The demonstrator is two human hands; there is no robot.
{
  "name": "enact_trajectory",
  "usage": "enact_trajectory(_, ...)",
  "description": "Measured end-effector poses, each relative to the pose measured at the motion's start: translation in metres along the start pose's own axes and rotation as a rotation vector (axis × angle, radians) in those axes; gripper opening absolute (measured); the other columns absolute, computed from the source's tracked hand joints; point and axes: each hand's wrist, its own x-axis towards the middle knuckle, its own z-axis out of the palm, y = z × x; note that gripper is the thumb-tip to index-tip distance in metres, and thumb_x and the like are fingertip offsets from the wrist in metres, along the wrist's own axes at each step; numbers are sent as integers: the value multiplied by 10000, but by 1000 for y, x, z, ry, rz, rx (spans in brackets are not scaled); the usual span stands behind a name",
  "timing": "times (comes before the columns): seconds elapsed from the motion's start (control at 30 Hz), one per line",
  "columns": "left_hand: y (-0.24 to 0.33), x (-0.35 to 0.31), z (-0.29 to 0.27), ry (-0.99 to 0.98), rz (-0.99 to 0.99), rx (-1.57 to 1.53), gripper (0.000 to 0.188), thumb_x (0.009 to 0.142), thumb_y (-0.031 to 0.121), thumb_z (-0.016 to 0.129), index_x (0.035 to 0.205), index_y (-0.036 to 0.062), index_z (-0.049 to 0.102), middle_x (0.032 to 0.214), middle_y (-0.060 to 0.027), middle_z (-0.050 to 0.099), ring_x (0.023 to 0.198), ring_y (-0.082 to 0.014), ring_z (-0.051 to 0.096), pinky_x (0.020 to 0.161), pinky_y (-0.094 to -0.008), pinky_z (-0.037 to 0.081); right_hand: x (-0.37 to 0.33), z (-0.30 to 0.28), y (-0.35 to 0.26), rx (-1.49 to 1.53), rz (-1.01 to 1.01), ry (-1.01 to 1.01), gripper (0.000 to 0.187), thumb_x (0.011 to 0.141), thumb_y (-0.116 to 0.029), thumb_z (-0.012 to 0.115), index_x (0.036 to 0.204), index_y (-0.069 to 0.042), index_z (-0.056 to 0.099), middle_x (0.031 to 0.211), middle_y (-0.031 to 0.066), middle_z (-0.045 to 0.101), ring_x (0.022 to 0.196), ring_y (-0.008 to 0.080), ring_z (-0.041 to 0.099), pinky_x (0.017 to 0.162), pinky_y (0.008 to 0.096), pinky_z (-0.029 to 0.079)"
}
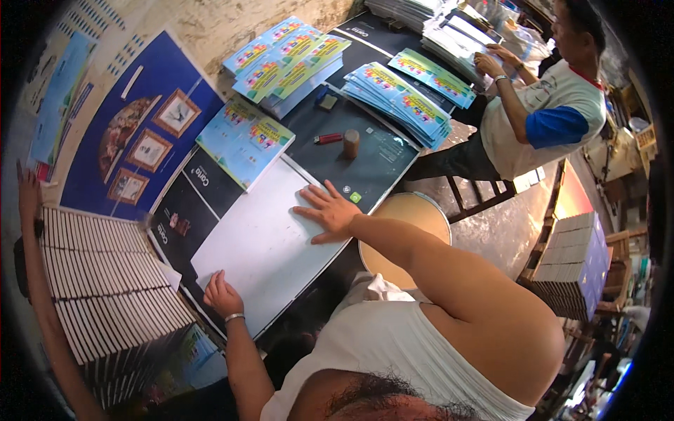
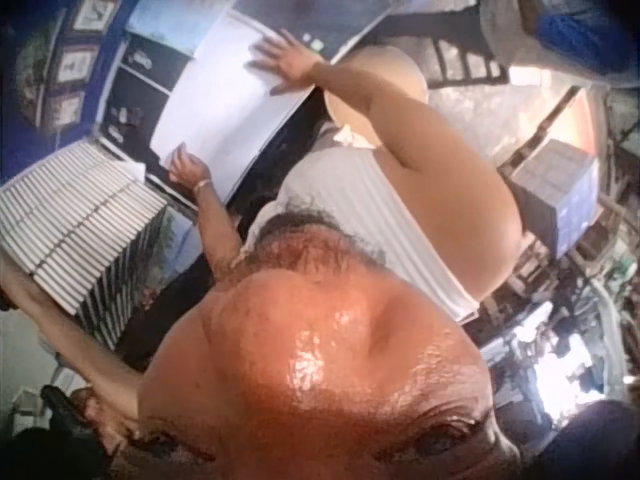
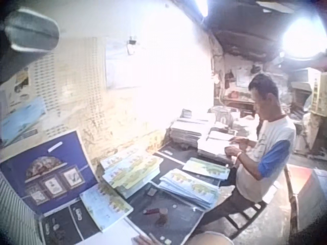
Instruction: The person points at papers mounted on the wall and touches and points at printed booklets on the table.
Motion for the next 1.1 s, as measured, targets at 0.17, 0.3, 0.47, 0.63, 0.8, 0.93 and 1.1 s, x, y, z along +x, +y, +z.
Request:
enact_trajectory(0.17, -2, -6, 2, -20, 49, 4, 390, 952, 85, 607, 1310, 191, 717, 1369, -29, 667, 1277, -275, 583, 1091, -498, 366, -2, 0, -3, 5, 6, -7, 968, 843, -646, 740, 1660, -272, 384, 1736, 195, 266, 1629, 379, 182, 1318, 614, 67)
enact_trajectory(0.3, -21, -19, 19, -74, 42, 104, 419, 934, 115, 634, 1319, 259, 712, 1382, -16, 665, 1284, -281, 575, 1122, -538, 351, 7, 7, 0, -63, -2, -89, 985, 860, -696, 704, 1680, -286, 346, 1748, 167, 258, 1637, 368, 170, 1315, 626, 68)
enact_trajectory(0.47, -5, 9, 11, -69, 43, 188, 419, 969, 167, 654, 1363, 308, 687, 1319, -9, 679, 1216, -257, 607, 1083, -486, 408, 13, 7, 2, -199, 14, -26, 964, 894, -725, 658, 1695, -340, 286, 1765, 139, 238, 1643, 359, 158, 1313, 626, 89)
enact_trajectory(0.63, 12, 13, 7, -189, -99, 218, 405, 999, 184, 633, 1387, 295, 665, 1236, -25, 700, 1155, -265, 650, 1032, -477, 449, 10, 21, 7, -201, 7, 62, 911, 884, -715, 677, 1662, -375, 346, 1751, 126, 272, 1636, 343, 181, 1320, 610, 97)
enact_trajectory(0.8, 26, 10, -1, -129, -121, 173, 420, 1015, 195, 594, 1428, 259, 632, 1219, -69, 717, 1118, -312, 683, 993, -492, 488, 5, 27, 4, -205, 29, 98, 906, 879, -717, 677, 1658, -387, 352, 1745, 112, 288, 1632, 328, 199, 1327, 587, 107)
enact_trajectory(0.93, 35, -4, -4, -152, -211, 131, 440, 1010, 240, 573, 1448, 227, 613, 1308, -82, 703, 1194, -322, 665, 1047, -496, 468, 4, 29, 2, -244, -3, 152, 911, 874, -748, 669, 1653, -378, 373, 1743, 116, 296, 1628, 340, 219, 1323, 598, 117)
enact_trajectory(1.1, 47, -7, -11, -180, -274, 73, 467, 1019, 318, 575, 1474, 219, 594, 1377, -105, 680, 1280, -335, 629, 1102, -503, 440, 0, 17, -4, -189, -7, 154, 898, 863, -686, 718, 1645, -400, 381, 1743, 84, 312, 1626, 306, 236, 1332, 566, 129)
